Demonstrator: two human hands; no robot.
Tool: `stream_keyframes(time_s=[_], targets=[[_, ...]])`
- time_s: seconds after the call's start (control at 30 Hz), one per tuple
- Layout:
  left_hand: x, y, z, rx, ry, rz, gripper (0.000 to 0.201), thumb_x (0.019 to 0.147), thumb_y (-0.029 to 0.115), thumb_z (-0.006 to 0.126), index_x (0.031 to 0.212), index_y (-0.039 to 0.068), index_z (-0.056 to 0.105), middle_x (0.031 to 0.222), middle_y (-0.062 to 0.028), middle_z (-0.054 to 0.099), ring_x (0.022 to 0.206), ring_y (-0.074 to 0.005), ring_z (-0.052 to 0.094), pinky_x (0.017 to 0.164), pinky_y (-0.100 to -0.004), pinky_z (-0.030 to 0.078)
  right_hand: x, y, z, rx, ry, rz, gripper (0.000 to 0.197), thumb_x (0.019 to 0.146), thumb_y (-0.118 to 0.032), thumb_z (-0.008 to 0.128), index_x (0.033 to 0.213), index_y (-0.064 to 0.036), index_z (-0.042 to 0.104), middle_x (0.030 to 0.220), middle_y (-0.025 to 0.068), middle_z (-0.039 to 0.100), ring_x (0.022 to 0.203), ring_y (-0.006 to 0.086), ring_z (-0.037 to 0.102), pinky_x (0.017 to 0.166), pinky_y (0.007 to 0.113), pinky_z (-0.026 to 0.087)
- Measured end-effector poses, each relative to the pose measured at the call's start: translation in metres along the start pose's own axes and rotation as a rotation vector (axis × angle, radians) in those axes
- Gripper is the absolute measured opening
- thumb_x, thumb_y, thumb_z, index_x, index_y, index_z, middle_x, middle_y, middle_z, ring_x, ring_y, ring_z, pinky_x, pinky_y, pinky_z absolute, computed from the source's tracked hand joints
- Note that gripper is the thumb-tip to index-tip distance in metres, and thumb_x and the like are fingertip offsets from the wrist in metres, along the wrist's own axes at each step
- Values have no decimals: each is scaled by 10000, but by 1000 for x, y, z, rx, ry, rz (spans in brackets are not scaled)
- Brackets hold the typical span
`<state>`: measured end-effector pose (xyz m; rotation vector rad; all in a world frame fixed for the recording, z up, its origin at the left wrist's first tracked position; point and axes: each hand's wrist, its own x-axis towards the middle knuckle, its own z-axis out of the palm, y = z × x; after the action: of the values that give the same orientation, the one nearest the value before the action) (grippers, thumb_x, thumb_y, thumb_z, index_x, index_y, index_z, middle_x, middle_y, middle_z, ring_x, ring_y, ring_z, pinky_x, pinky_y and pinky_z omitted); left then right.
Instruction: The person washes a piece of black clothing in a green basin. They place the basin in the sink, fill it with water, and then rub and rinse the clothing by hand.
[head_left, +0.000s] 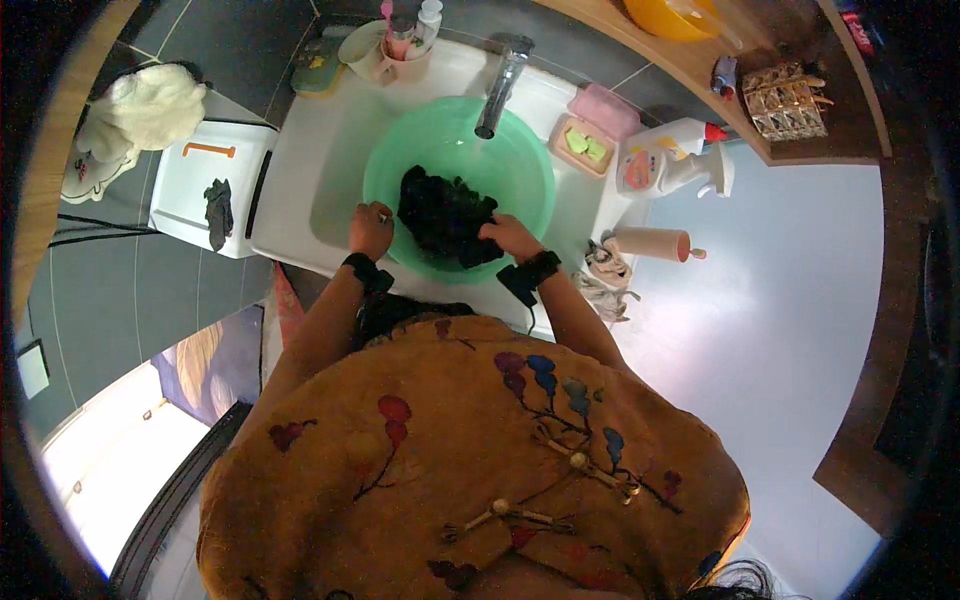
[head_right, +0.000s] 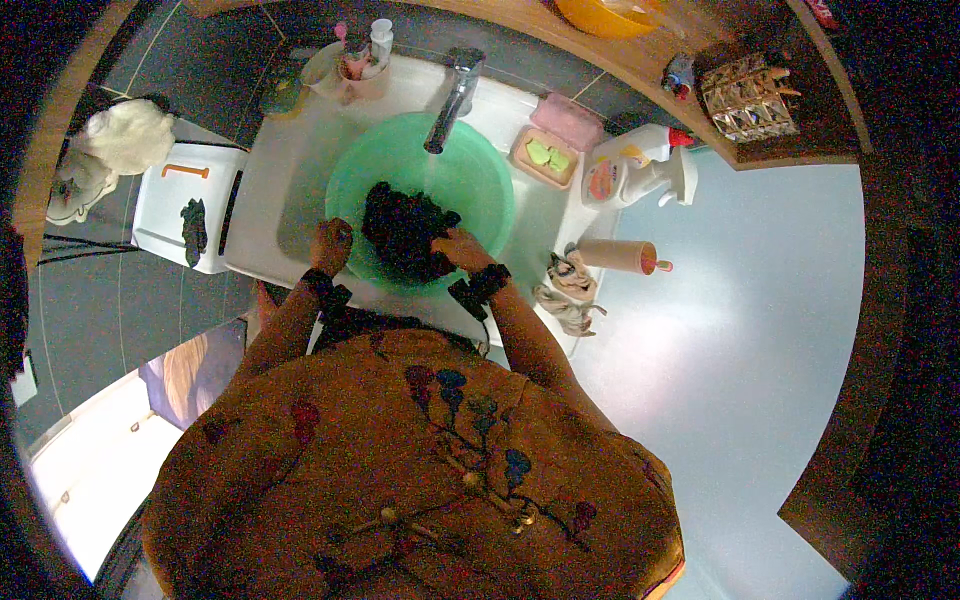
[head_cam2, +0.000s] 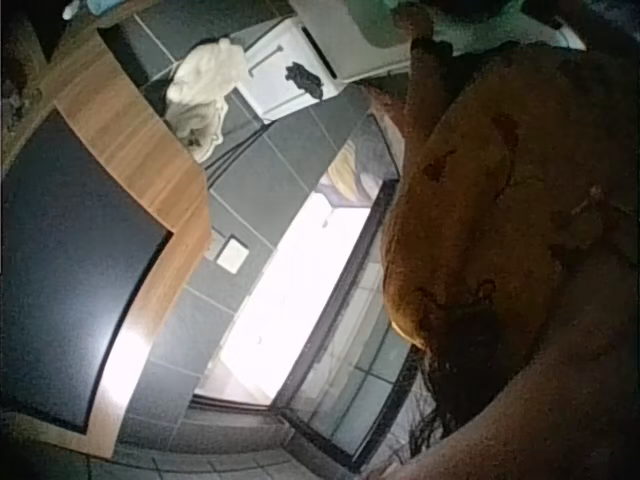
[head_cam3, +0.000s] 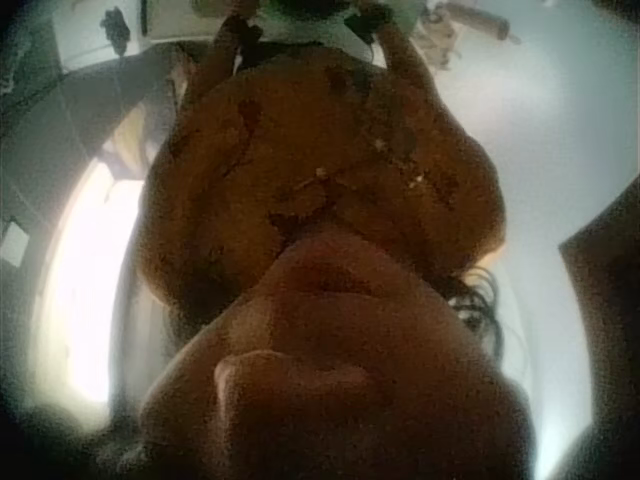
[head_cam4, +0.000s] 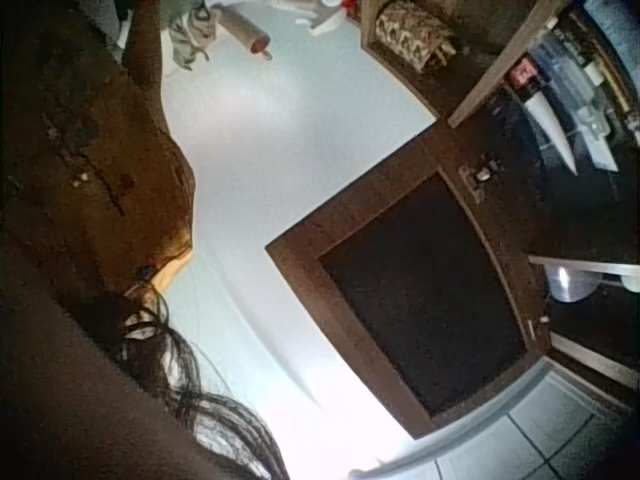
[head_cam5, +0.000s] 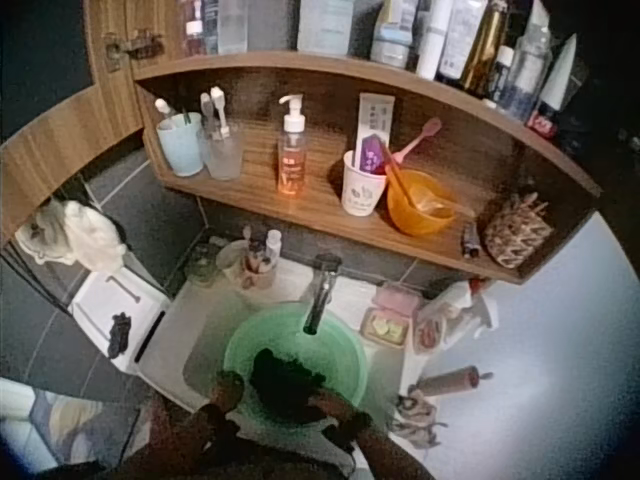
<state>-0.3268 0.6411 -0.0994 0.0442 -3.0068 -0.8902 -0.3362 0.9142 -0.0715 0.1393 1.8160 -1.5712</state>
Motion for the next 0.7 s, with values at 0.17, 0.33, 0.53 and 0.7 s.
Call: stream_keyframes(time_s=[0.17,0.33,0.53,0.7], targets=[[-3,-8,4,47,21,23,84,646,98,572,727,97,549,764,-133,492,698,-289,504,632,-375,429,-23,-24,11,-917,444,-17,451,658,-198,540,1066,-21,464,940,180,519,809,381,511,728,379,432],[-1,-12,6,81,95,165,82,633,78,567,704,108,538,719,-118,497,723,-285,500,648,-379,421,-17,4,14,-1305,469,-284,569,678,-250,536,1193,-86,361,1143,201,405,938,407,452,801,458,389],[-2,-10,7,96,59,103,89,628,73,568,706,101,538,717,-122,507,709,-289,507,637,-380,430,-9,21,19,-1380,191,-108,572,701,-302,529,1202,-91,353,1204,219,357,1024,412,412,857,480,347],[0,-6,1,76,-97,-21,122,649,107,545,770,97,534,814,-106,550,800,-302,502,712,-397,424,0,21,15,-1368,133,-39,583,700,-326,535,1186,-57,357,1191,242,362,988,419,437,832,463,374]])
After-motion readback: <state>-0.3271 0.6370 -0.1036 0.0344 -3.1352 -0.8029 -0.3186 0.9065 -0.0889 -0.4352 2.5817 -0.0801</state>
